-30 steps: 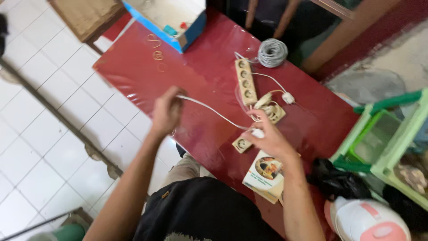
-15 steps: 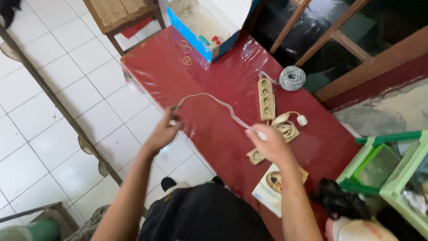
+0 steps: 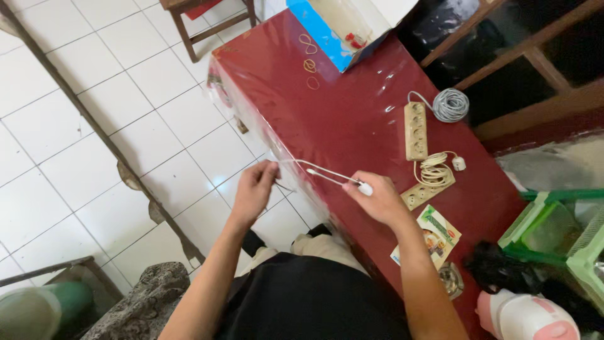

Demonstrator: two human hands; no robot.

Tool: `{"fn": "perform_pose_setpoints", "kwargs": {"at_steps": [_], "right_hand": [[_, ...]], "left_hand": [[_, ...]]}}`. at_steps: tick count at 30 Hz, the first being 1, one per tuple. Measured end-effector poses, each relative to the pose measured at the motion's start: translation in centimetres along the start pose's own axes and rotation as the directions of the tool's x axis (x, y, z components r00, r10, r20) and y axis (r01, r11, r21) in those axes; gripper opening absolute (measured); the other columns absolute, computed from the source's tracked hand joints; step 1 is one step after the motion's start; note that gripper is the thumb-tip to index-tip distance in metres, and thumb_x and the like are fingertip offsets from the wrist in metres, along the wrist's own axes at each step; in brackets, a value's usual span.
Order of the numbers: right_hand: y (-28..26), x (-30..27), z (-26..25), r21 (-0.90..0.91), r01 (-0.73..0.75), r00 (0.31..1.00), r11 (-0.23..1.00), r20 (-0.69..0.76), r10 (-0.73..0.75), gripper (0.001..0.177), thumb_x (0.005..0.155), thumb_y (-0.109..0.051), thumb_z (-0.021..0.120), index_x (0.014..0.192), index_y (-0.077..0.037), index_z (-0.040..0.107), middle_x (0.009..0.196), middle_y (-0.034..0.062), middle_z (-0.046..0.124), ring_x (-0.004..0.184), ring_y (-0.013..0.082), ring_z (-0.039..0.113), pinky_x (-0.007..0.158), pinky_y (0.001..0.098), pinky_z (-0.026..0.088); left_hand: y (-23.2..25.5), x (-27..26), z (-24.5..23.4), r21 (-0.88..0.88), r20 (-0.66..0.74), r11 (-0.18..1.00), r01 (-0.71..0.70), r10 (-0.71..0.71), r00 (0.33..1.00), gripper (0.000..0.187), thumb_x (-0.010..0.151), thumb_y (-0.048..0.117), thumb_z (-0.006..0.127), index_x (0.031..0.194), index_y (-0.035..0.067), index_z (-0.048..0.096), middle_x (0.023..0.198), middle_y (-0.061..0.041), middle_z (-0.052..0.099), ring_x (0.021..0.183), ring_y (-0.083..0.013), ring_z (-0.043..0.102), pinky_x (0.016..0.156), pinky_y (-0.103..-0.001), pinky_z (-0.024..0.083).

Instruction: The person organizes electrical cables on a red table. They pick up a white cable, coil it, and place it into a blue and white box. They then pick up a beige extension cord, untangle it, coil it, and place it on the table.

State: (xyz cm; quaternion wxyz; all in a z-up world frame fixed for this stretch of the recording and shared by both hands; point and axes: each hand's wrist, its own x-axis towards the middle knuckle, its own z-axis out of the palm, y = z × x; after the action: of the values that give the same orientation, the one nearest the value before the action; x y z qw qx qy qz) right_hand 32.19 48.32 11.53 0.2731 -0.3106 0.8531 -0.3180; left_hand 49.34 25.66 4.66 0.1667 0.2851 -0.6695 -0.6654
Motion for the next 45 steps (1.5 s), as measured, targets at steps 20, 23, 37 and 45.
{"fn": "perform_pose_setpoints", "kwargs": {"at_steps": [20, 23, 37, 45], "right_hand": [[2.6, 23.5, 4.7, 0.172, 0.202, 0.978, 0.964, -0.093, -0.188, 0.021, 0.089, -0.025, 0.076, 0.097, -0.006, 0.074, 0.082, 0.0031, 0.068, 0.063, 0.0129, 0.064, 0.056, 0.0307, 0.051], [4.5, 27.5, 6.2, 0.169, 0.069, 0.997, 0.983, -0.045, -0.063, 0.021, 0.093, -0.026, 0.075, 0.098, -0.006, 0.073, 0.072, 0.0047, 0.067, 0.061, 0.0132, 0.064, 0.056, 0.0318, 0.050], [13.7, 32.0, 11.8, -0.143, 0.126, 0.930, 0.982, -0.327, -0.167, 0.024, 0.095, -0.016, 0.069, 0.118, -0.012, 0.065, 0.113, 0.0195, 0.058, 0.103, 0.0408, 0.058, 0.086, 0.0499, 0.050], [9.1, 29.9, 9.2, -0.295, -0.012, 0.929, 0.955, -0.356, -0.098, 0.053, 0.082, -0.024, 0.079, 0.130, -0.016, 0.059, 0.124, 0.0193, 0.051, 0.113, 0.0435, 0.051, 0.093, 0.0558, 0.043]], "left_hand": [[-1.1, 0.3, -18.6, 0.233, -0.661, 0.913, 0.334, -0.103, 0.743, 0.027, 0.100, 0.024, 0.064, 0.091, 0.001, 0.073, 0.068, -0.004, 0.062, 0.060, -0.0096, 0.051, 0.056, -0.030, 0.041], [0.6, 3.3, -17.5, 0.134, -0.587, 0.897, 0.420, -0.270, 0.763, 0.026, 0.099, 0.024, 0.061, 0.093, 0.002, 0.072, 0.068, -0.004, 0.059, 0.053, -0.0124, 0.047, 0.050, -0.033, 0.039], [3.0, 17.3, -10.9, 0.272, -0.268, 0.943, 0.192, -0.117, 0.956, 0.020, 0.097, 0.020, 0.064, 0.096, 0.002, 0.073, 0.068, -0.002, 0.058, 0.058, -0.0078, 0.048, 0.052, -0.028, 0.041], [4.4, 22.5, -8.1, 0.259, -0.132, 0.960, 0.108, -0.076, 0.988, 0.019, 0.099, 0.016, 0.062, 0.097, 0.000, 0.073, 0.068, 0.000, 0.055, 0.058, -0.0068, 0.046, 0.049, -0.027, 0.039]]}}
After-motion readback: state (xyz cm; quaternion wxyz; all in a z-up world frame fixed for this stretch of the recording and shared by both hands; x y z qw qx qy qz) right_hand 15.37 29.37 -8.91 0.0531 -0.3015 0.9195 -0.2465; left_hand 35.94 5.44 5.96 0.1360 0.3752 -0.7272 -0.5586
